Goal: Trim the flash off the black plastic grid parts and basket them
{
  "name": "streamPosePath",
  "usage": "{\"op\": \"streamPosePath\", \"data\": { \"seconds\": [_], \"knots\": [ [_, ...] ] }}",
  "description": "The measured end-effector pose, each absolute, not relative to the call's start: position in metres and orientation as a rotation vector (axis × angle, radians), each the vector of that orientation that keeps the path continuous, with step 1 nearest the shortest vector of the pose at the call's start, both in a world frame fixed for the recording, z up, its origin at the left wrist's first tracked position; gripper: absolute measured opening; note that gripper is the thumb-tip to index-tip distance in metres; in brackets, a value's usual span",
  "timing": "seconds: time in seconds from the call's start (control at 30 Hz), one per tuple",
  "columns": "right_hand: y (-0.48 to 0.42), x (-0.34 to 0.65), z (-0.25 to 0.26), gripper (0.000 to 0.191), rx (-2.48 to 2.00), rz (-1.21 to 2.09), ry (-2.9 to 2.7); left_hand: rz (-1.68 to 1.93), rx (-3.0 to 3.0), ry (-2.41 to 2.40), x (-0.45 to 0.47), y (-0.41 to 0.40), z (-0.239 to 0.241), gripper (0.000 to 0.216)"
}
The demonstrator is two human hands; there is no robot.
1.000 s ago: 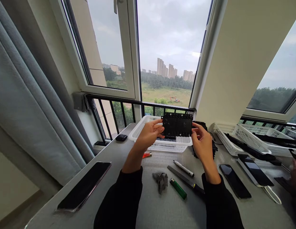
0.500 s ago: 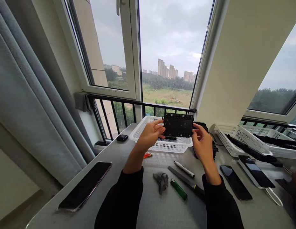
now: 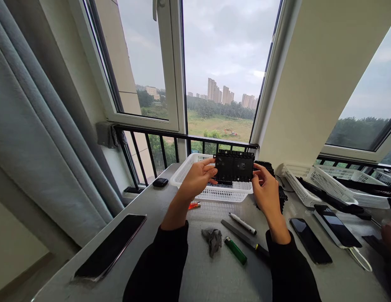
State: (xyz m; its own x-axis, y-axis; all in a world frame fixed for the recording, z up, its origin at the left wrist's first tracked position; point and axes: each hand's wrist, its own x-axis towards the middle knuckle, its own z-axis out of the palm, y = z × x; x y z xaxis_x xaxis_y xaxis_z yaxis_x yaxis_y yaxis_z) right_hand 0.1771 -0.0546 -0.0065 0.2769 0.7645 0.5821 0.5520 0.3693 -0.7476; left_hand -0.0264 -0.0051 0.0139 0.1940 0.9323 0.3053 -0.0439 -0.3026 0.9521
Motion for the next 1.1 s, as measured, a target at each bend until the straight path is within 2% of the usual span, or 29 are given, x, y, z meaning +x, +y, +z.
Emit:
{"op": "streamPosePath", "data": {
  "seconds": [0.27, 0.4, 0.53, 0.7, 0.97, 1.1],
  "knots": [
    [-0.055, 0.179, -0.005, 0.047, -1.313, 0.215, -1.457, 1.296, 1.367, 0.872, -0.024, -0.012, 0.023, 0.034],
    [-0.063, 0.184, -0.013, 0.047, -1.410, 0.131, -1.416, 1.350, 1.299, 0.880, -0.027, -0.013, 0.025, 0.038],
    [-0.089, 0.179, -0.050, 0.030, -1.534, 0.180, -1.608, 1.406, 1.272, 0.861, -0.029, -0.012, 0.023, 0.048],
    [-0.126, 0.154, -0.115, 0.017, -1.844, 0.313, -1.948, 1.371, 1.301, 0.848, -0.027, -0.015, 0.022, 0.050],
    [-0.134, 0.126, -0.149, 0.030, -2.176, 0.246, -2.147, 1.330, 1.372, 0.811, -0.026, -0.016, 0.023, 0.049],
    [-0.127, 0.142, -0.154, 0.024, -2.087, 0.327, -2.143, 1.357, 1.369, 0.812, -0.026, -0.015, 0.022, 0.049]
  ]
}}
